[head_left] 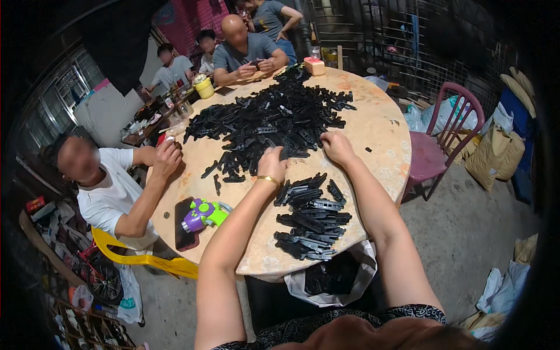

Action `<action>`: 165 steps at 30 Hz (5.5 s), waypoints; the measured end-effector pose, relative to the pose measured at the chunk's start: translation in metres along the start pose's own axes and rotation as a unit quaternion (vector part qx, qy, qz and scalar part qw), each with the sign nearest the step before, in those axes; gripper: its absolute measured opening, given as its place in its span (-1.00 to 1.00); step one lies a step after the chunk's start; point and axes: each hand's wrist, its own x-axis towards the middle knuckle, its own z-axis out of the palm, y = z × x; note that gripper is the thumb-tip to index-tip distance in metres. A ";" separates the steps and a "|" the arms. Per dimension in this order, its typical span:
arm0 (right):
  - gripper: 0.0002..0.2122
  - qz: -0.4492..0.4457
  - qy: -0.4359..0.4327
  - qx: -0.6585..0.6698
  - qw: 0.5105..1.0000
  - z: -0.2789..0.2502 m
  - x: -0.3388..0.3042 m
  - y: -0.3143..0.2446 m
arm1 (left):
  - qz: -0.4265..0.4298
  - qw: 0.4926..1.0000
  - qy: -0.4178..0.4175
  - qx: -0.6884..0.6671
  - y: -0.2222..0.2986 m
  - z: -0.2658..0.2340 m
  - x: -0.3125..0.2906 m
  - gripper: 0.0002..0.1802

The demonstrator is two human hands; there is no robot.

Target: The person assembles plastic pieces by picking them from a pile on the table, snapping the components together by hand, and placing the assembled parts into a separate stack.

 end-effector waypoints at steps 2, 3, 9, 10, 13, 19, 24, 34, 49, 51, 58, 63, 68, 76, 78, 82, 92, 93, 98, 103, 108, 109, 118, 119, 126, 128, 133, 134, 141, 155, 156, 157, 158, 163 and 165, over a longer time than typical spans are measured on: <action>-0.58 0.022 -0.043 -0.015 0.999 0.004 0.000 0.006 | -0.017 0.998 -0.010 -0.058 0.001 -0.005 -0.005 -0.59; -0.56 -0.016 0.036 -0.021 0.999 0.011 -0.001 0.006 | -0.036 0.993 -0.016 -0.111 0.000 -0.013 -0.009 -0.59; -0.55 -0.012 0.054 -0.027 0.998 0.011 -0.002 -0.002 | -0.200 0.880 -0.152 -0.404 0.004 -0.030 -0.036 -0.64; -0.55 0.010 0.022 -0.013 1.000 0.007 -0.001 -0.005 | -0.196 0.881 -0.142 -0.407 0.001 -0.028 -0.037 -0.64; -0.58 0.024 0.032 0.005 0.999 0.008 0.006 -0.006 | -0.079 0.950 -0.059 -0.296 -0.020 -0.008 -0.038 -0.61; -0.60 0.053 0.023 -0.166 0.984 0.002 0.023 -0.020 | -0.085 0.935 -0.183 -0.292 -0.011 -0.015 -0.039 -0.64; -0.79 0.037 0.053 -0.136 0.989 0.010 0.032 -0.006 | -0.078 0.934 -0.202 -0.284 -0.004 -0.017 -0.044 -0.63; -0.82 0.013 0.053 -0.159 0.986 -0.005 -0.016 -0.028 | -0.243 0.814 -0.088 -0.520 -0.008 -0.025 -0.036 -0.67; -0.82 -0.137 0.031 0.312 0.940 -0.007 -0.047 -0.092 | -0.128 0.873 -0.072 -0.464 0.010 -0.032 -0.037 -0.68; -0.84 -0.189 0.062 0.269 0.942 -0.005 -0.050 -0.091 | -0.113 0.867 -0.091 -0.476 0.013 -0.033 -0.036 -0.69; -0.81 -0.272 0.088 0.200 0.937 -0.009 -0.054 -0.086 | -0.074 0.874 -0.168 -0.450 0.009 -0.047 -0.035 -0.63; -0.62 -0.315 0.174 0.139 0.923 -0.014 -0.051 -0.086 | -0.069 0.868 -0.122 -0.477 0.014 -0.051 -0.035 -0.61; -0.59 -0.199 -0.074 0.173 0.962 -0.023 -0.059 -0.089 | 0.104 0.977 -0.047 -0.178 0.016 -0.052 -0.040 -0.64; -0.67 -0.249 0.024 0.143 0.957 -0.024 -0.063 -0.087 | 0.154 0.971 -0.041 -0.175 0.022 -0.059 -0.037 -0.70; -0.69 -0.248 0.026 0.151 0.956 -0.024 -0.064 -0.088 | 0.148 0.970 -0.045 -0.186 0.022 -0.059 -0.037 -0.70; -0.71 -0.242 0.046 0.133 0.960 -0.026 -0.065 -0.090 | 0.130 0.965 -0.047 -0.223 0.024 -0.060 -0.035 -0.68; -0.71 -0.036 -0.018 0.432 0.901 -0.021 -0.041 -0.047 | 0.019 0.934 -0.149 -0.325 0.032 -0.068 -0.038 -0.67; -0.72 -0.011 0.040 0.346 0.937 -0.032 -0.035 -0.051 | 0.025 0.927 -0.161 -0.338 0.031 -0.071 -0.044 -0.70; -0.70 0.020 0.105 -0.066 0.992 -0.015 -0.025 0.017 | 0.159 0.888 -0.250 -0.352 0.042 -0.065 -0.044 -0.75; -0.80 0.043 0.039 -0.197 0.979 -0.016 -0.023 -0.001 | 0.028 0.996 -0.014 0.078 -0.015 -0.069 -0.031 -0.80; -0.83 0.018 0.078 -0.187 0.979 -0.020 -0.032 -0.018 | -0.064 0.947 -0.114 0.293 -0.039 -0.061 -0.032 -0.80; -0.81 -0.025 0.100 -0.126 0.987 -0.020 -0.033 -0.019 | -0.060 0.941 -0.126 0.310 -0.037 -0.060 -0.030 -0.80; -0.67 -0.014 0.065 0.161 0.985 -0.020 -0.038 -0.037 | -0.016 0.905 -0.164 0.393 -0.041 -0.061 -0.031 -0.81; -0.67 -0.015 0.066 0.161 0.985 -0.020 -0.038 -0.037 | -0.019 0.897 -0.171 0.406 -0.040 -0.061 -0.030 -0.81; -0.68 -0.073 0.049 0.178 0.980 -0.020 -0.040 -0.038 | 0.018 0.947 -0.065 0.315 -0.041 -0.061 -0.025 -0.88; -0.74 -0.086 0.040 0.236 0.967 -0.015 -0.042 -0.048 | -0.010 0.984 -0.018 0.179 -0.046 -0.057 -0.021 -0.76; -0.79 -0.136 -0.001 0.303 0.943 -0.020 -0.054 -0.078 | -0.127 0.982 0.063 -0.125 -0.013 -0.055 -0.019 -0.68; -0.79 -0.140 -0.002 0.300 0.944 -0.021 -0.056 -0.084 | -0.169 0.925 0.042 -0.337 -0.012 -0.050 -0.021 -0.66; -0.80 -0.270 0.107 0.194 0.937 -0.012 -0.054 -0.083 | -0.257 0.741 -0.123 -0.608 0.018 -0.046 -0.029 -0.59; -0.65 -0.208 -0.045 0.264 0.941 -0.024 -0.061 -0.087 | 0.013 0.942 -0.093 -0.324 0.019 -0.057 -0.037 -0.64; -0.62 -0.195 -0.068 0.268 0.941 -0.024 -0.062 -0.087 | 0.038 0.968 -0.077 -0.234 0.023 -0.060 -0.038 -0.66; -0.59 -0.182 -0.092 0.270 0.941 -0.025 -0.063 -0.087 | 0.038 0.968 -0.078 -0.234 0.026 -0.063 -0.037 -0.66; -0.61 -0.215 -0.060 0.227 0.948 -0.027 -0.063 -0.087 | 0.036 0.971 -0.086 -0.222 0.028 -0.065 -0.037 -0.68; -0.65 -0.247 0.012 0.175 0.953 -0.029 -0.064 -0.089 | 0.063 0.971 -0.045 -0.224 0.035 -0.067 -0.036 -0.69; -0.68 -0.263 0.035 0.163 0.950 -0.030 -0.065 -0.089 | 0.077 0.972 -0.041 -0.219 0.033 -0.065 -0.037 -0.70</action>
